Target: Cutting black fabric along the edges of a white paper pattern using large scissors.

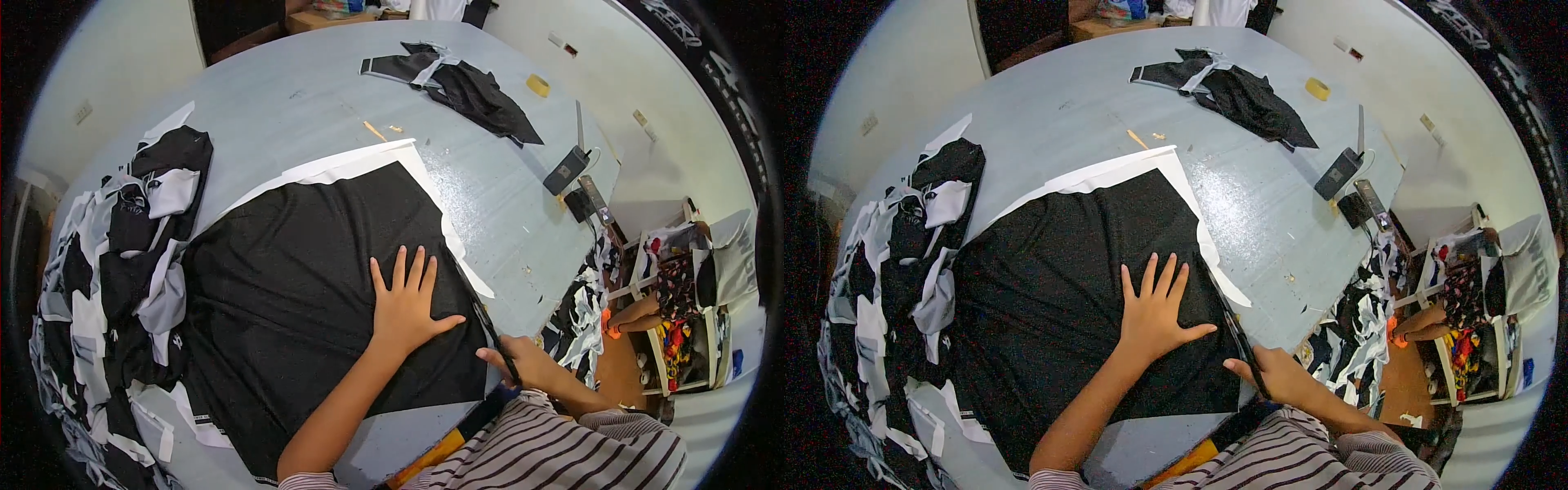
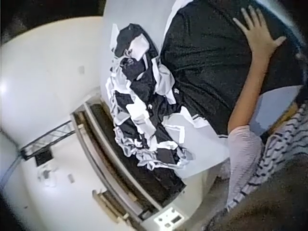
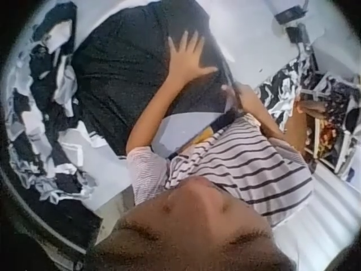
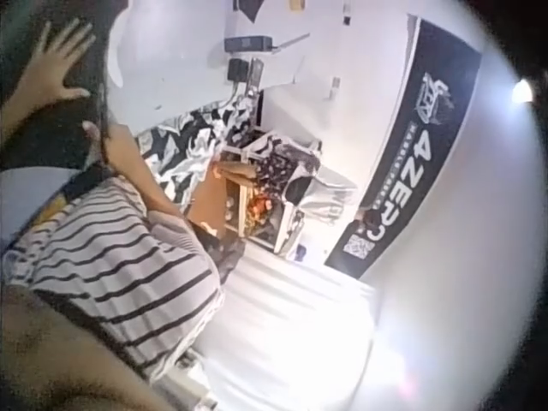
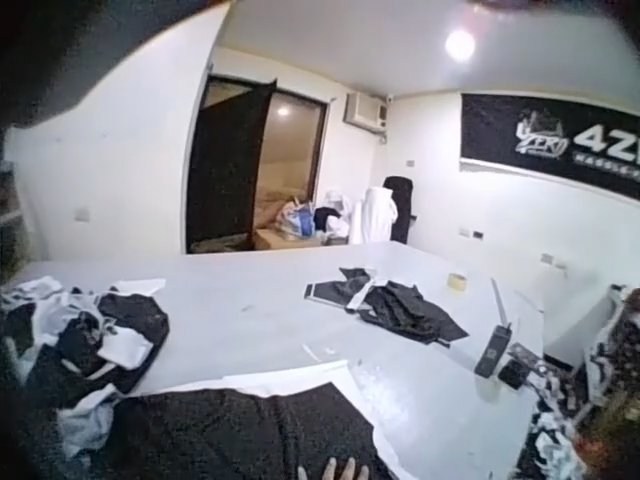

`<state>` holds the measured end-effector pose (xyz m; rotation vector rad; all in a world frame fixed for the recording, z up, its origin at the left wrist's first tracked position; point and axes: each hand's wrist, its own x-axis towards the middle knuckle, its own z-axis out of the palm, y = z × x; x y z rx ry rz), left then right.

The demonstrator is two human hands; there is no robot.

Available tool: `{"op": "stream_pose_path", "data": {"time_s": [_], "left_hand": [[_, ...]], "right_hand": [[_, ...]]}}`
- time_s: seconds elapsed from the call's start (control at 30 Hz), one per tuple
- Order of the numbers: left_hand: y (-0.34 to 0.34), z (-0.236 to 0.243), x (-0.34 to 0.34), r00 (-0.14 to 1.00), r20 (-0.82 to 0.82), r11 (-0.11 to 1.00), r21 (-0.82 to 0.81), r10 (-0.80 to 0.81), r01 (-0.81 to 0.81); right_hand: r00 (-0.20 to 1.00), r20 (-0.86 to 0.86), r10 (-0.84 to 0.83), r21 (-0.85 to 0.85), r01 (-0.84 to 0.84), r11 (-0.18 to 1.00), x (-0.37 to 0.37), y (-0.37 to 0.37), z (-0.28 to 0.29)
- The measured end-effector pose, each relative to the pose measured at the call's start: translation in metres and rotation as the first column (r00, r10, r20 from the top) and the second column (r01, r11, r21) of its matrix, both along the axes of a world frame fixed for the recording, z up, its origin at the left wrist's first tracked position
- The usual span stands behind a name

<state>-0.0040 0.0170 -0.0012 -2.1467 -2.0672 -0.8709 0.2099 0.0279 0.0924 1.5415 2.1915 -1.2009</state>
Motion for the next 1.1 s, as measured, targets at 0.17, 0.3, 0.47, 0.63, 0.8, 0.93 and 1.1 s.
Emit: {"op": "stream_pose_path", "data": {"time_s": [0.17, 0.3, 0.47, 0.63, 0.8, 0.93, 1.1], "left_hand": [[-0.001, -0.002, -0.001, 1.000, -0.002, 1.000, -0.001, 0.001, -0.001], [-0.001, -0.001, -0.001, 1.000, -0.009, 1.000, -0.021, -0.005, 0.005], [0.000, -0.002, -0.001, 1.000, -0.010, 1.000, -0.014, -0.008, 0.008], [-0.001, 0.000, -0.001, 1.000, -0.011, 0.999, -0.031, -0.010, 0.010], [-0.002, -0.004, -0.001, 1.000, -0.013, 1.000, -0.016, -0.007, 0.007], [-0.001, -0.003, -0.002, 1.000, 0.006, 1.000, -0.004, -0.012, 0.012], [-0.001, -0.001, -0.002, 1.000, 0.000, 1.000, -0.002, -0.015, 0.015]], "right_hand": [[0.999, -0.033, -0.030, -0.092, 0.027, 0.995, 0.001, 0.003, 0.007], [1.000, 0.025, 0.004, -0.082, -0.002, 0.997, 0.001, 0.005, 0.008], [0.998, 0.063, 0.011, -0.045, -0.008, 0.999, -0.001, 0.001, 0.003], [0.999, 0.049, 0.010, 0.016, -0.011, 1.000, -0.001, -0.001, 0.001], [0.999, 0.049, -0.011, 0.022, 0.010, 1.000, -0.002, -0.004, 0.000], [0.999, 0.013, 0.032, 0.121, -0.033, 0.992, 0.010, -0.005, -0.016], [0.998, -0.026, 0.050, 0.157, -0.045, 0.987, 0.014, -0.007, -0.019]]}}
